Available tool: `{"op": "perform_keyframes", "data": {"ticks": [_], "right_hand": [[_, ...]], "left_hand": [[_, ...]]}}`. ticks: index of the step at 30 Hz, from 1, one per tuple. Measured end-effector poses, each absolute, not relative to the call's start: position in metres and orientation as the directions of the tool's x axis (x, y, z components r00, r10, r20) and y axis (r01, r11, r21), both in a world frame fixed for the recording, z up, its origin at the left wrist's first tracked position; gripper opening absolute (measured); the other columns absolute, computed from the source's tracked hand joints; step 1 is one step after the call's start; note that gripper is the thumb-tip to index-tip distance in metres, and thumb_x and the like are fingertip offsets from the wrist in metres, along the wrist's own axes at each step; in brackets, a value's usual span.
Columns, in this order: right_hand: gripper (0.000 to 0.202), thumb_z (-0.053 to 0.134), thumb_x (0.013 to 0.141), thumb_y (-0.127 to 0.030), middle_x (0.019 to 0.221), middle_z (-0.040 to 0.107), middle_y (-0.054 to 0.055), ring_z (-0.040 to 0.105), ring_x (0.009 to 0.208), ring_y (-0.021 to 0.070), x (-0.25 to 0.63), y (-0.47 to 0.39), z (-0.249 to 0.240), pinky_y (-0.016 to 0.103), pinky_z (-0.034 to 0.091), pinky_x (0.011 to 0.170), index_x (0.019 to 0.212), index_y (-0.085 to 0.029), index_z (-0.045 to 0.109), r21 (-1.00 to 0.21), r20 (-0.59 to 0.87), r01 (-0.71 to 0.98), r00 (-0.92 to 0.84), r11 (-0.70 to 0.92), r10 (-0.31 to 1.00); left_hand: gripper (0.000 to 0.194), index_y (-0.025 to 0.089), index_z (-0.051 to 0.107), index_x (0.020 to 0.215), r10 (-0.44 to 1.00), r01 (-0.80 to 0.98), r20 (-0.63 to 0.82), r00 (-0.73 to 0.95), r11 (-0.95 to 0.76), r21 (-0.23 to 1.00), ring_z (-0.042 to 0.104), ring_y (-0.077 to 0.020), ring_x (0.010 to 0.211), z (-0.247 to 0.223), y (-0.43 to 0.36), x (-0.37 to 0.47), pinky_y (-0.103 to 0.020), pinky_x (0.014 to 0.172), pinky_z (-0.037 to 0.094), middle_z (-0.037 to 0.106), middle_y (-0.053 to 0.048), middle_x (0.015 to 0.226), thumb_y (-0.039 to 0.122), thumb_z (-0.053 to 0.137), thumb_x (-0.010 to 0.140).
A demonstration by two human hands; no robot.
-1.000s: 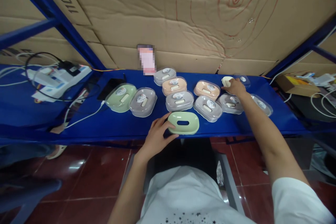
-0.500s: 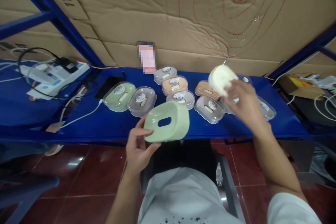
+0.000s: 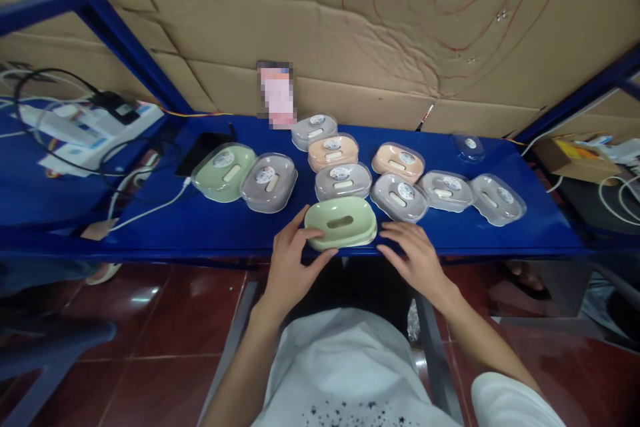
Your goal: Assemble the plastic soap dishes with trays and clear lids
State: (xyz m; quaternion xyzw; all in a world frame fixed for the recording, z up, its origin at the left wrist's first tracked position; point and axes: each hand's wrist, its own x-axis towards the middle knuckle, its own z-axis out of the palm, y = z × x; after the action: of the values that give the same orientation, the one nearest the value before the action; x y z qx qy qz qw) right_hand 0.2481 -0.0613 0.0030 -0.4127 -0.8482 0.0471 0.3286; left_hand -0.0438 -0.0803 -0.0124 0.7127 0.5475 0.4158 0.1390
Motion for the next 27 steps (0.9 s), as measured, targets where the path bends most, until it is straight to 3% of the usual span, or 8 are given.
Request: {"op": "perform_keyframes", "data": {"ticks": [2, 4, 7, 14, 20, 23, 27], "right_hand": [[0.055, 0.071, 0.103, -0.029, 0.149, 0.068, 0.014, 0.066, 0.138, 0.0317, 0.255, -0.068, -0.002, 0.054, 0.058, 0.112, 0.155, -0.029, 0.054, -0.364, 0.515, 0.710, -0.385, 0.602, 0.766], [0.070, 0.070, 0.104, -0.032, 0.164, 0.054, 0.016, 0.055, 0.150, 0.0338, 0.256, -0.070, -0.006, 0.056, 0.054, 0.117, 0.167, -0.031, 0.039, -0.316, 0.465, 0.723, -0.446, 0.614, 0.765], [0.075, 0.066, 0.106, -0.033, 0.172, 0.045, 0.012, 0.048, 0.155, 0.0344, 0.250, -0.065, -0.009, 0.057, 0.051, 0.121, 0.172, -0.034, 0.031, -0.236, 0.395, 0.692, -0.573, 0.682, 0.718], [0.060, 0.068, 0.104, -0.033, 0.155, 0.065, 0.007, 0.055, 0.145, 0.0359, 0.235, -0.062, -0.019, 0.059, 0.054, 0.115, 0.161, -0.037, 0.052, -0.188, 0.385, 0.710, -0.583, 0.679, 0.716], [0.053, 0.060, 0.108, -0.037, 0.157, 0.063, 0.007, 0.061, 0.142, 0.0321, 0.268, -0.047, 0.012, 0.054, 0.053, 0.114, 0.161, -0.035, 0.052, -0.194, 0.413, 0.702, -0.575, 0.685, 0.706], [0.043, 0.055, 0.109, -0.041, 0.148, 0.069, 0.011, 0.062, 0.140, 0.0336, 0.329, 0.005, 0.044, 0.056, 0.047, 0.118, 0.150, -0.030, 0.063, -0.219, 0.485, 0.881, -0.276, 0.420, 0.830], [0.048, 0.055, 0.108, -0.047, 0.136, 0.073, 0.025, 0.068, 0.124, 0.0349, 0.421, 0.104, 0.069, 0.049, 0.048, 0.102, 0.139, -0.012, 0.068, -0.129, 0.354, 0.987, 0.131, -0.091, 0.926]], "left_hand": [[0.027, 0.027, 0.066, 0.117, 0.898, 0.676, 0.426, 0.112, -0.383, 0.629, 0.059, -0.0352, 0.143, -0.015, -0.076, -0.039, -0.053, 0.114, 0.047, 0.054, -0.013, 0.164, 0.042, 0.078, 0.098], [0.027, 0.027, 0.065, 0.119, 0.895, 0.680, 0.418, 0.156, -0.404, 0.612, 0.057, -0.0354, 0.146, -0.017, -0.070, -0.036, -0.053, 0.115, 0.046, 0.052, -0.014, 0.166, 0.042, 0.076, 0.100], [0.033, 0.027, 0.062, 0.129, 0.889, 0.685, 0.405, 0.212, -0.431, 0.587, 0.052, -0.0359, 0.151, -0.018, -0.063, -0.036, -0.054, 0.117, 0.044, 0.047, -0.016, 0.169, 0.043, 0.071, 0.102], [0.045, 0.028, 0.061, 0.144, 0.888, 0.723, 0.359, 0.287, -0.447, 0.527, 0.055, -0.0365, 0.150, -0.025, -0.060, -0.044, -0.057, 0.121, 0.044, 0.048, -0.017, 0.169, 0.043, 0.071, 0.102], [0.049, 0.030, 0.061, 0.149, 0.870, 0.736, 0.384, 0.308, -0.474, 0.484, 0.055, -0.0384, 0.149, -0.031, -0.062, -0.049, -0.059, 0.119, 0.047, 0.043, -0.016, 0.172, 0.044, 0.070, 0.103], [0.051, 0.031, 0.060, 0.150, 0.879, 0.737, 0.364, 0.307, -0.462, 0.493, 0.054, -0.0385, 0.150, -0.029, -0.062, -0.049, -0.058, 0.119, 0.046, 0.042, -0.014, 0.173, 0.046, 0.070, 0.102], [0.056, 0.031, 0.055, 0.155, 0.901, 0.723, 0.322, 0.292, -0.428, 0.542, 0.052, -0.0357, 0.151, -0.026, -0.062, -0.050, -0.057, 0.122, 0.043, 0.045, -0.013, 0.171, 0.049, 0.068, 0.103]]}}
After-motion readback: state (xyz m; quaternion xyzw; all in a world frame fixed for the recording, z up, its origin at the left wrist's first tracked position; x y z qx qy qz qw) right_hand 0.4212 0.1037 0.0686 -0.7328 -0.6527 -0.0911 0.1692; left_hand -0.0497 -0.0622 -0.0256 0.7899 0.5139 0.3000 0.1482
